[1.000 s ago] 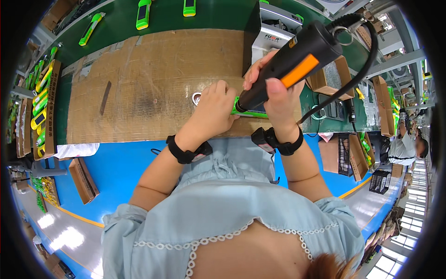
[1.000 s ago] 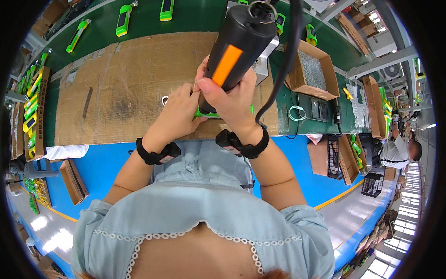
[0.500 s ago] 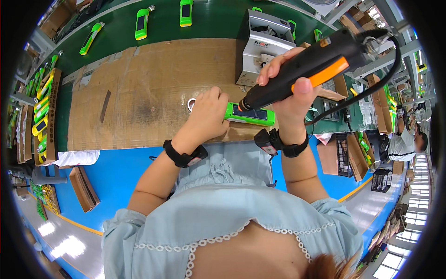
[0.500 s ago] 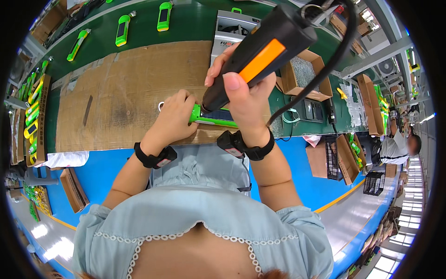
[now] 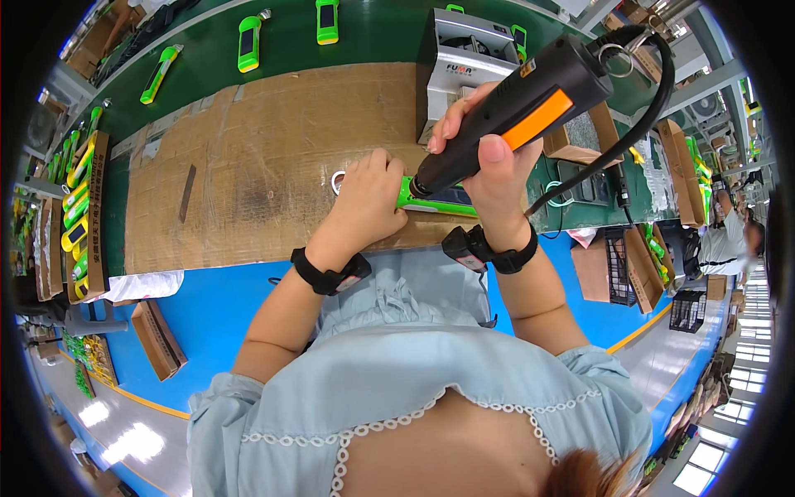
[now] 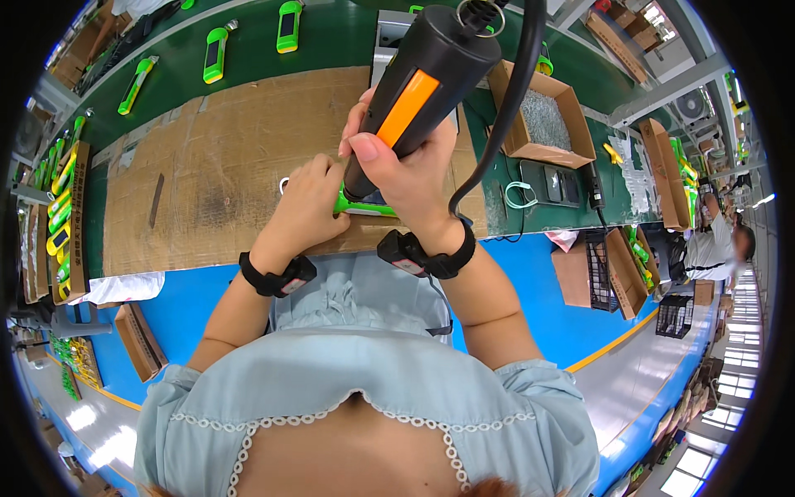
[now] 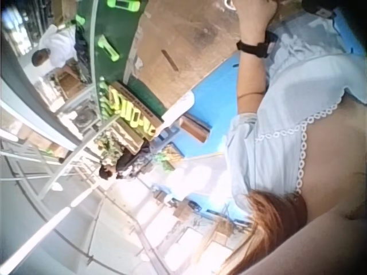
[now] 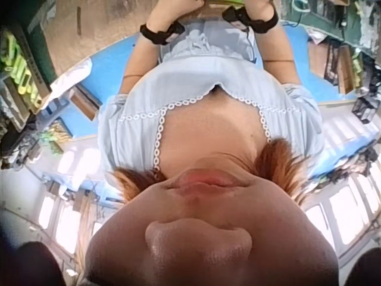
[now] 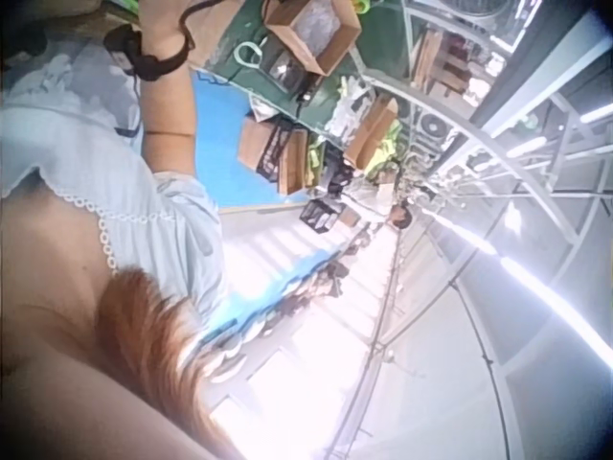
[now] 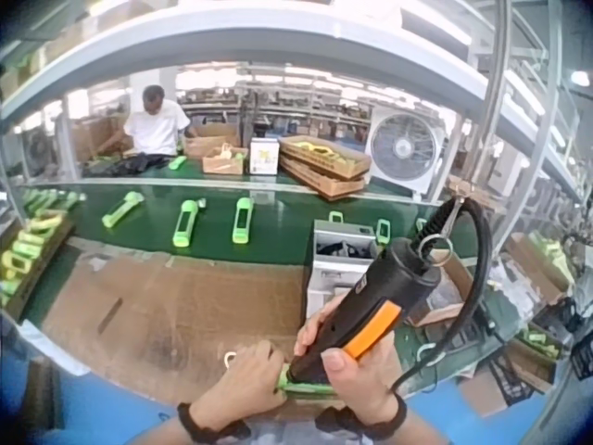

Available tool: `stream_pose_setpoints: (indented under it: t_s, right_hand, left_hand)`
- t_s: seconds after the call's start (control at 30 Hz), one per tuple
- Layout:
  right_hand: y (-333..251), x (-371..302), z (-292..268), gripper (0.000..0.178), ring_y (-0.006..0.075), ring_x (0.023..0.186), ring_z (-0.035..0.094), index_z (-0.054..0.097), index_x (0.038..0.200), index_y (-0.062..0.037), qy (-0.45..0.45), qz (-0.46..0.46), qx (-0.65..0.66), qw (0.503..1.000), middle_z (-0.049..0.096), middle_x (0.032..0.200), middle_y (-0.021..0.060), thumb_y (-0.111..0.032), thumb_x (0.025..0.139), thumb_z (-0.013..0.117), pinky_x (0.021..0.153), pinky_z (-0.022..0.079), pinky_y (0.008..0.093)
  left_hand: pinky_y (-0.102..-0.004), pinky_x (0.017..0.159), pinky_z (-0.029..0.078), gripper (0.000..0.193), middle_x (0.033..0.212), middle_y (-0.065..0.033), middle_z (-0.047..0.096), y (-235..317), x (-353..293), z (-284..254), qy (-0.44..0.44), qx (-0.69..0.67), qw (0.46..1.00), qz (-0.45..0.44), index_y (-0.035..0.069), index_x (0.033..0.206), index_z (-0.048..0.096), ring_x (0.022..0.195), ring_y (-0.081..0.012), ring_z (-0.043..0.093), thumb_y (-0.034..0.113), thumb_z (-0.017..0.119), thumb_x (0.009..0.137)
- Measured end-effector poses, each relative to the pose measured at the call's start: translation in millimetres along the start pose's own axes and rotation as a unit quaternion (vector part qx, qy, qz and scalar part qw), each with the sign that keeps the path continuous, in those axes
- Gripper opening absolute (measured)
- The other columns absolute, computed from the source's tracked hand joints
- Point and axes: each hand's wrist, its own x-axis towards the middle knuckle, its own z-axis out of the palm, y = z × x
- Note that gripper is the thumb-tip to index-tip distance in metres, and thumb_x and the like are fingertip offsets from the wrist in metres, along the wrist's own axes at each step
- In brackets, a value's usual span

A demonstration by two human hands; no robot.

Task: Assemble green plastic flashlights on a factory assembly line.

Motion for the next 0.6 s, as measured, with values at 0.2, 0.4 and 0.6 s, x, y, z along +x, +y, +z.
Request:
stream_pose_setpoints:
  t_s: [0.2,0.4,0.6]
  right_hand:
    - [10,-3,0,0.059,0.0230,0.065,0.058,0.043,0.108,-0.0010,-0.009,0.007,-0.018,1.000,0.055,0.075,0.0118,-0.041,0.075,0.072,0.061,0.049,0.0338]
    - [8,0,9,0.082,0.0220,0.061,0.058,0.031,0.122,-0.0048,-0.014,0.022,-0.003,1.000,0.056,0.075,0.0134,-0.072,0.077,0.046,0.058,0.049,0.0329]
    - [12,-2,9,0.080,0.0221,0.061,0.059,0.030,0.120,-0.0087,-0.028,0.025,0.043,0.998,0.058,0.079,0.0171,-0.070,0.073,0.054,0.055,0.050,0.0317]
  left_hand:
    - [-0.0407,0.075,0.041,0.038,0.091,-0.0171,0.049,-1,2,0,0.000,-0.004,1.000,-0.009,0.001,0.090,0.055,0.088,-0.0346,0.051,0.008,0.067,0.055]
    - [-0.0416,0.075,0.041,0.038,0.090,-0.0173,0.048,0,3,-3,-0.005,0.001,1.000,-0.003,0.001,0.088,0.053,0.088,-0.0356,0.051,0.009,0.068,0.054]
    - [-0.0410,0.076,0.041,0.049,0.092,-0.0163,0.047,1,0,-1,-0.021,-0.019,1.000,-0.002,0.001,0.096,0.052,0.089,-0.0343,0.050,0.011,0.071,0.052]
